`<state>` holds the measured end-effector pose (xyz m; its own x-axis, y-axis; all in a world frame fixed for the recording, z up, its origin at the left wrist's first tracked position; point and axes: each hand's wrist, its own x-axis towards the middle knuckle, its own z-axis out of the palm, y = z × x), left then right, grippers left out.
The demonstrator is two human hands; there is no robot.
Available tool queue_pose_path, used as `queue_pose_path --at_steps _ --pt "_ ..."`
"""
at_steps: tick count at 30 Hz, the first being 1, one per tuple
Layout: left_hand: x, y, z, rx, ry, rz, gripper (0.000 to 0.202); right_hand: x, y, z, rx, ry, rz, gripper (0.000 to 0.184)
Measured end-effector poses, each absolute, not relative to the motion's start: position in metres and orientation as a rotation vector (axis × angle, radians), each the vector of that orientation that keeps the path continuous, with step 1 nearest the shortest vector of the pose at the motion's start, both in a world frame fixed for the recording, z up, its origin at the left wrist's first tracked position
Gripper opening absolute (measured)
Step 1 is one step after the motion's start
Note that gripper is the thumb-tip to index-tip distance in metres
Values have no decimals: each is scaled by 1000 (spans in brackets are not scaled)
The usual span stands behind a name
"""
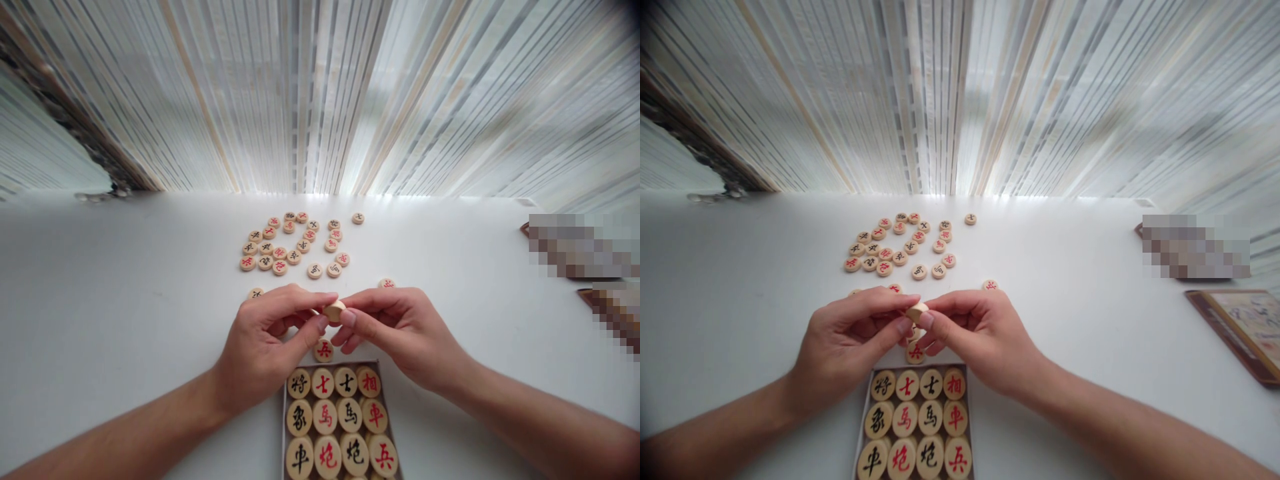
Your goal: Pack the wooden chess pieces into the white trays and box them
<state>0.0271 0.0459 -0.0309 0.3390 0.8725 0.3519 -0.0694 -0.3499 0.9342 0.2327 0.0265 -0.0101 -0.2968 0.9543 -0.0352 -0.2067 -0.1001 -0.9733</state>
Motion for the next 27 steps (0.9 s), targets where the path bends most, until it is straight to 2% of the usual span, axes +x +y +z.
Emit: queue_pose_path --at_steps 8,15,21,27 --pt "27 48 -30 1675 809 1207 27 236 25 -15 -933 -1207 1537 24" --pt "28 49 -25 1790 764 1294 30 235 22 -15 -971 -1427 1257 27" --pt "27 47 -25 1795 811 1272 25 238 22 -16 -955 -1727 887 23" --pt "27 44 -24 1822 896 1235 17 240 20 -14 -995 -1750 881 20"
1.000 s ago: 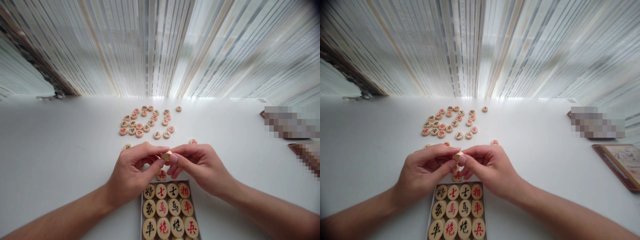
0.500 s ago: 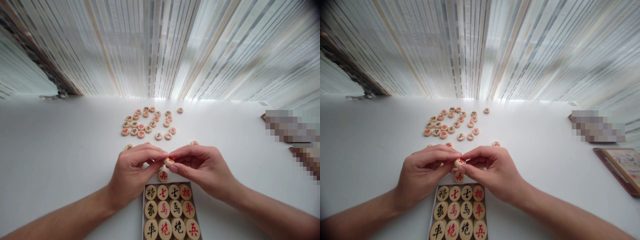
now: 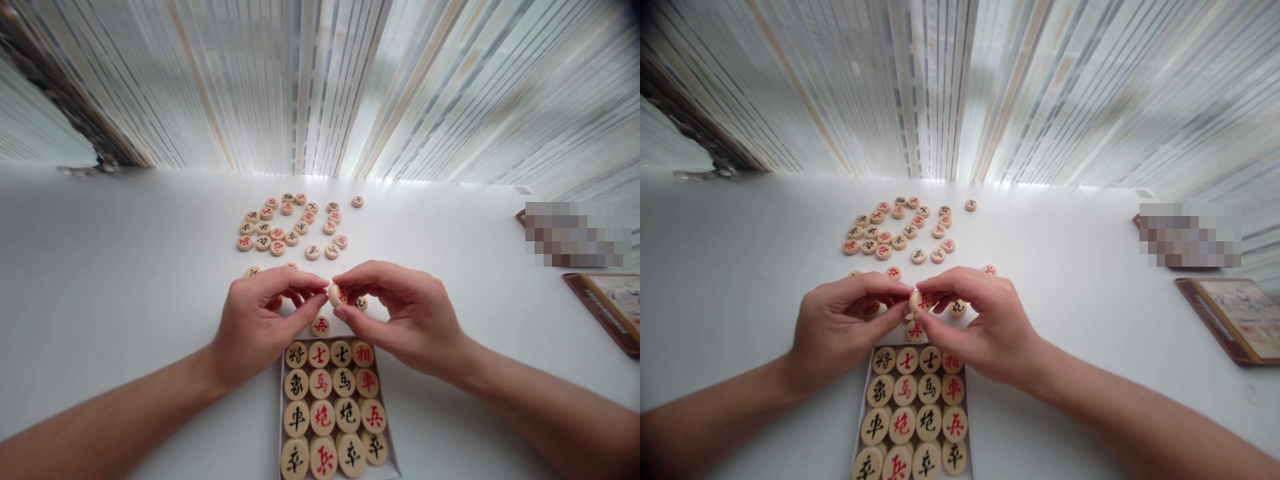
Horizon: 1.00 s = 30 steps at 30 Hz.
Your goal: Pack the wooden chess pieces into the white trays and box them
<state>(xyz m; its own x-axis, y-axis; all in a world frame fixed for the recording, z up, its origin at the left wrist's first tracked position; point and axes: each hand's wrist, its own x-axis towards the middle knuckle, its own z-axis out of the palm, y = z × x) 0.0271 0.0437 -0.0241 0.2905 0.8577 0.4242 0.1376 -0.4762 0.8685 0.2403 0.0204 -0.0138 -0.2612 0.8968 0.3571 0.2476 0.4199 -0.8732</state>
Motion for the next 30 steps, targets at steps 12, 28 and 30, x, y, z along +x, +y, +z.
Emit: queue_pose_path --at_steps 12,28,30 --pt "25 42 -27 1949 955 1260 10 248 -1 22 -1100 -1675 887 17" --pt "26 41 -26 2005 950 1246 12 276 -93 11 -1203 -2116 909 19" --pt "26 41 -26 1998 951 1246 13 273 -99 8 -1211 -2144 899 17"
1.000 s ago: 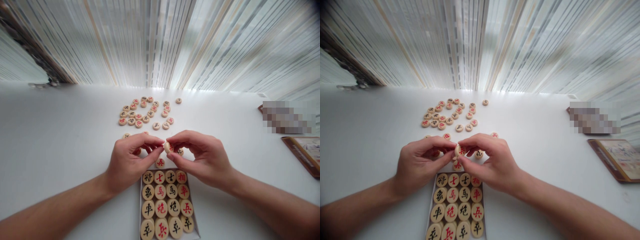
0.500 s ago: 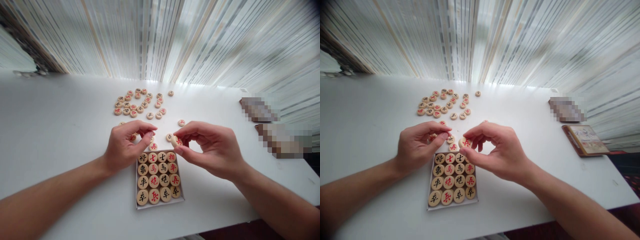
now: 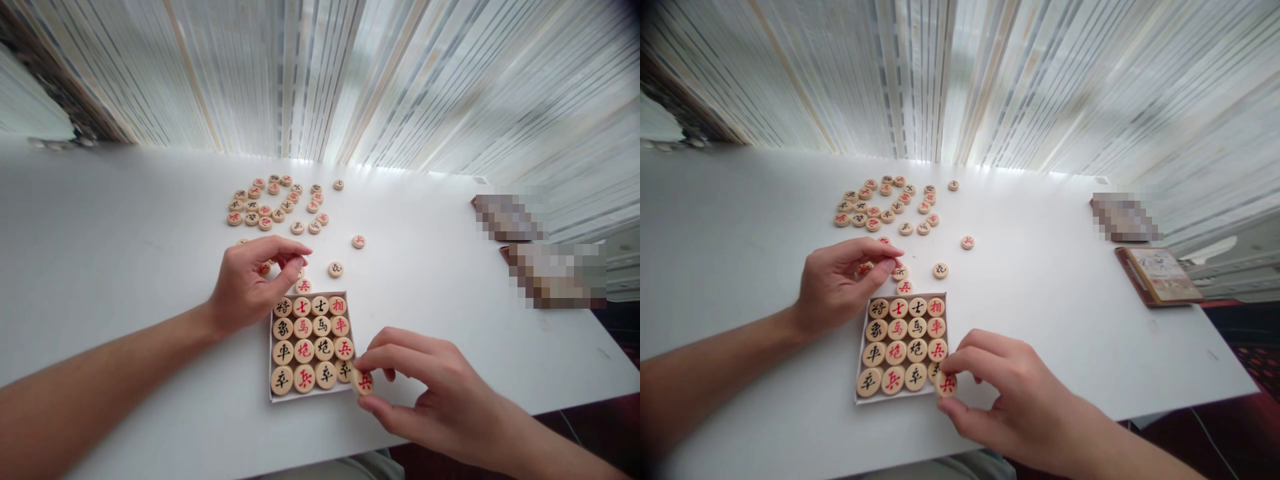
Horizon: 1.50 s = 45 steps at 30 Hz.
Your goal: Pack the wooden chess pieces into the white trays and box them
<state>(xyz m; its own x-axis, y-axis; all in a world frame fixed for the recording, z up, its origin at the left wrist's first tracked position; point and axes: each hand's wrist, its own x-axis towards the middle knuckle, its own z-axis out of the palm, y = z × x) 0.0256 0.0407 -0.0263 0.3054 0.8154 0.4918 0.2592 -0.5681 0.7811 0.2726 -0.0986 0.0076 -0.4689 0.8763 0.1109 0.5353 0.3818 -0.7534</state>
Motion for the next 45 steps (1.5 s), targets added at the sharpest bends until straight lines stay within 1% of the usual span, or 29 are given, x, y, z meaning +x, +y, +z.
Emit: queue_pose_path --at_steps 9,15,35,41,45 --pt "26 41 -27 1977 940 1236 14 264 -98 -1 -1180 -2173 749 16" --pt "26 41 -27 1996 937 1230 13 264 -100 -6 -1160 -2182 725 13" --pt "26 42 -27 2047 890 1257 14 266 -100 -10 -1141 -2244 646 16" --pt "25 42 -27 2027 881 1252 13 268 -93 2 -1129 -2239 613 12" --pt "25 42 -27 2009 901 1251 13 272 -68 19 -1101 -2213 550 8"
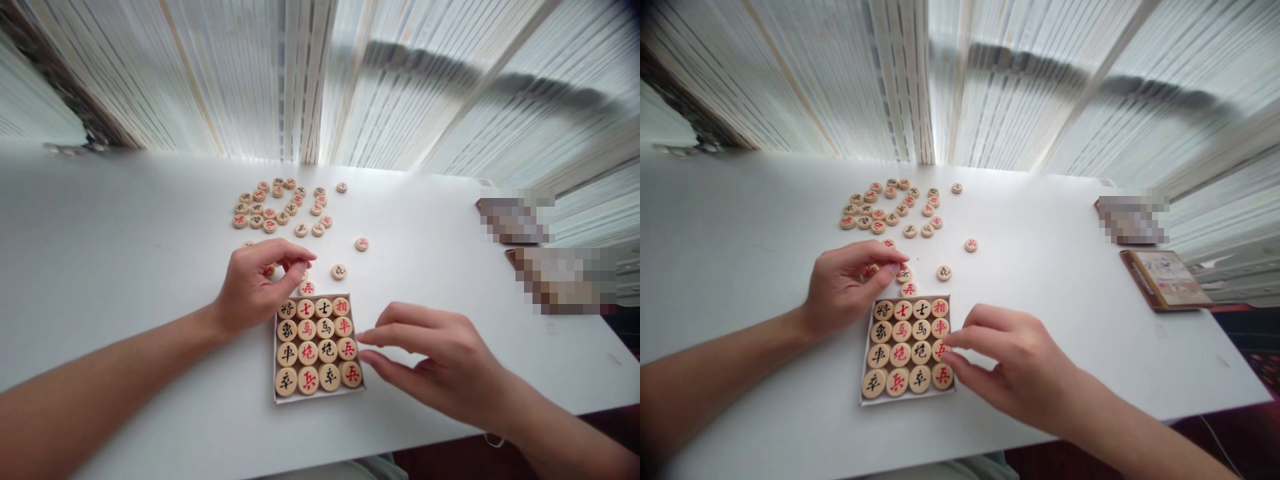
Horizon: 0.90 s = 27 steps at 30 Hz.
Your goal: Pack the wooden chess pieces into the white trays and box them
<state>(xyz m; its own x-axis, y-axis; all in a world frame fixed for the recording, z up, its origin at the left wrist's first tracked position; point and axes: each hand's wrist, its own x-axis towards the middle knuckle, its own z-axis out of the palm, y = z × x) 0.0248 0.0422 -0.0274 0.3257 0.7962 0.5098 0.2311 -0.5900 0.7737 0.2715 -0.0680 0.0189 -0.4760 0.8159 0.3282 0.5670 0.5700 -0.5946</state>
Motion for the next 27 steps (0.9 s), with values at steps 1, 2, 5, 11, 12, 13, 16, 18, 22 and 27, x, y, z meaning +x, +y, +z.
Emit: queue_pose_path --at_steps 1,2,5,11,12,13,16,18,22,27 --pt "25 42 -28 1989 906 1253 13 272 -58 22 -1112 -2187 547 8" --pt "24 42 -28 1961 910 1258 13 273 -47 25 -1131 -2160 552 8" --pt "22 43 -31 1897 911 1270 16 275 -15 23 -1273 -1966 632 18" --pt "16 45 -36 1873 955 1303 21 282 14 -10 -1377 -1615 809 30" --pt "16 46 -36 1874 967 1303 22 284 14 -16 -1374 -1614 813 32" --pt "15 46 -37 1877 980 1301 23 286 13 -23 -1372 -1615 816 33" --pt "16 47 -37 1895 1046 1290 25 289 10 -36 -1376 -1625 815 33" --pt "16 47 -36 1912 1100 1284 27 288 10 -41 -1377 -1636 798 32" --pt "15 45 -31 1942 1178 1294 27 285 11 -42 -1372 -1660 731 31" --pt "14 46 -23 1936 1240 1267 28 286 13 -38 -1404 -1691 656 35"
